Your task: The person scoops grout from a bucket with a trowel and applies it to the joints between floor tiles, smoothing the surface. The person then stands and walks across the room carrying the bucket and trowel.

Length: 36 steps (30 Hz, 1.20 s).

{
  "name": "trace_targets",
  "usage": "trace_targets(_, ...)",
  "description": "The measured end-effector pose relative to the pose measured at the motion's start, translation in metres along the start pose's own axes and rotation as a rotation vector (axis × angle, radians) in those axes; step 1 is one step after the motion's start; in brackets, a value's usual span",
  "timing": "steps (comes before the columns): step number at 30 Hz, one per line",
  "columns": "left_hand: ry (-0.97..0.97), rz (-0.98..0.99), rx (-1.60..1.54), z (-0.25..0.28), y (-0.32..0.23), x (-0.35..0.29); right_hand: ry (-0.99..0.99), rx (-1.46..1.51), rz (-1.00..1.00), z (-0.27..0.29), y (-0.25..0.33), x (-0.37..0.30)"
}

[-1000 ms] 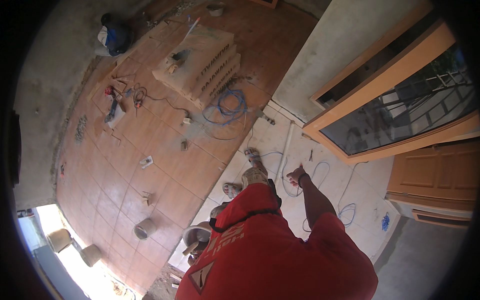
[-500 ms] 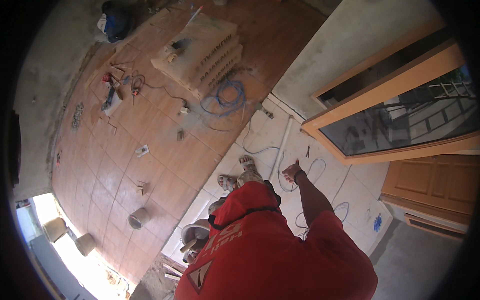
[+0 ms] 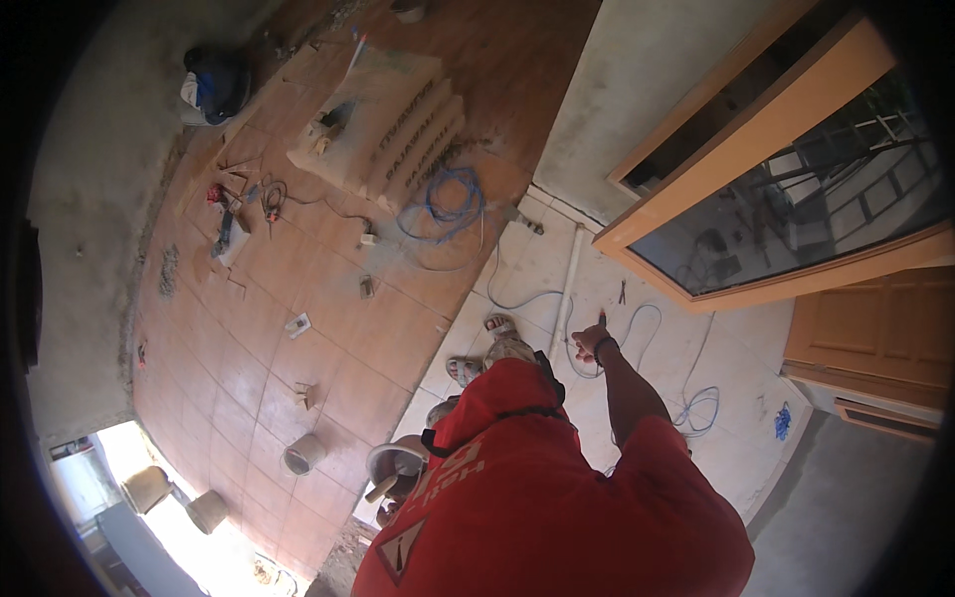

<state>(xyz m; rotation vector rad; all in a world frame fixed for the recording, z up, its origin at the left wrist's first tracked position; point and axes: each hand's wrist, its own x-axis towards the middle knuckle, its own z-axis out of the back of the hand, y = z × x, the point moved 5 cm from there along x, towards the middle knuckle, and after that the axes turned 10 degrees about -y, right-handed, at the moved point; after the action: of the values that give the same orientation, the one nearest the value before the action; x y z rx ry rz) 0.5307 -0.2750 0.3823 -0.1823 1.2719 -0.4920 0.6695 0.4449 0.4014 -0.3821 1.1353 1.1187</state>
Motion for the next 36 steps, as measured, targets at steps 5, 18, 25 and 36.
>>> trace_targets(5, -0.103, -0.038, 0.03, 0.015, -0.005, -0.014, 0.075, -0.046, 0.118, -0.003, -0.006, 0.013)
trace_targets(18, -0.04, 0.01, 0.048, 0.074, 0.043, 0.006, -0.02, -0.042, 0.146, 0.049, 0.002, 0.036)
trace_targets(25, -0.001, 0.076, -0.046, 0.104, 0.064, -0.011, 0.05, -0.061, 0.102, 0.026, 0.025, 0.035)
trace_targets(36, -0.116, 0.113, -0.246, 0.139, 0.115, -0.015, 0.108, -0.216, 0.184, 0.008, 0.117, 0.016)
